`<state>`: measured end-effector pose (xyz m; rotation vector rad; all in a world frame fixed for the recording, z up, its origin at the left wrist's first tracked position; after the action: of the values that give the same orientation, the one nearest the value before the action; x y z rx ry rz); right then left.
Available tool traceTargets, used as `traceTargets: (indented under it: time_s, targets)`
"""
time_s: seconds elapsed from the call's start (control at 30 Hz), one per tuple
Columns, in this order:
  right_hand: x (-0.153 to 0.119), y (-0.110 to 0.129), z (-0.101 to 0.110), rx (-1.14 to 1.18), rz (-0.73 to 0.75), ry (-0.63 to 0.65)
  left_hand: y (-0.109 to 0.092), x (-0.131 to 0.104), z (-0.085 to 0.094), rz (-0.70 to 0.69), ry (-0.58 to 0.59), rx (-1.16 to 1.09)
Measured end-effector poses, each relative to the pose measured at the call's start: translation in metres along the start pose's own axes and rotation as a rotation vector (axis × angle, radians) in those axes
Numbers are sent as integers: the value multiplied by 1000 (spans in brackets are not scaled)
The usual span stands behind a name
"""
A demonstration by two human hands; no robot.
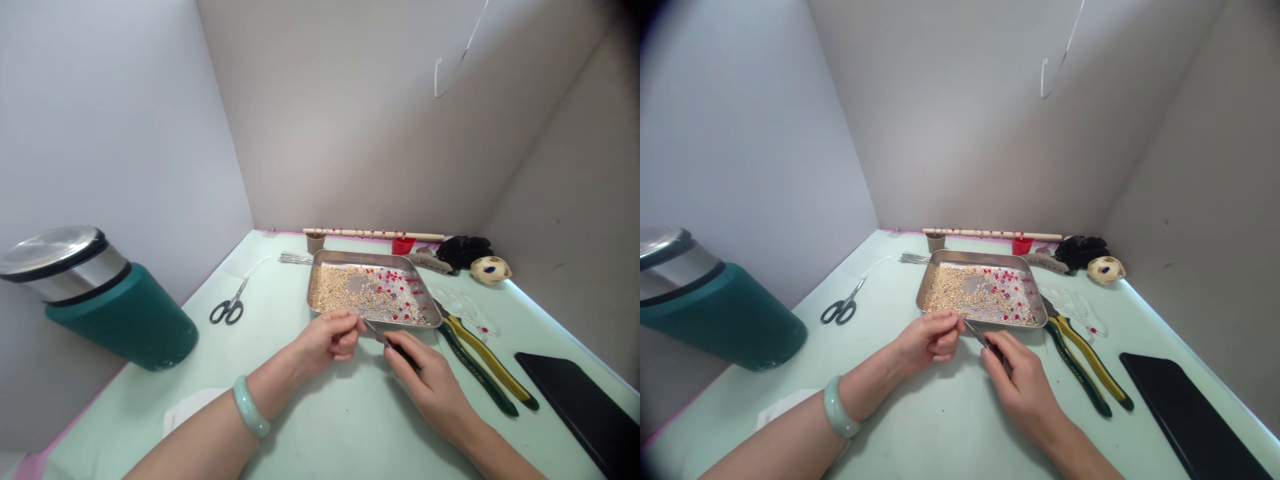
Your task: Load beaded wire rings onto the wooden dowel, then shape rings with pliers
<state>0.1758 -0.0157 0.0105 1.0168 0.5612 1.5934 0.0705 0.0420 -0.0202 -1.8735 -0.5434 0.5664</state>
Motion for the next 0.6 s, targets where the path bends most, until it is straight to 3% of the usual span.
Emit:
traceTargets:
  time_s: [0.3,0.6]
  targets:
    - [-3,0,0,-27,33,-10,-9,1,3,-87,-116,296]
    - [-3,-2,-3,-24,80,13,-29,-3,5,-219,-227,804]
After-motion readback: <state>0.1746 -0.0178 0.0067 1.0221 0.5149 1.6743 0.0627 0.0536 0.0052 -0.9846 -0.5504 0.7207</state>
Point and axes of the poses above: each hand's wrist, its own x-axis towards the middle knuckle, its own z-axis out of the back of the hand, y = z × x, the point moved 9 cm from there along x, towards the middle knuckle, and after that the axes turned 9 degrees about x, right-handed, at the moved point
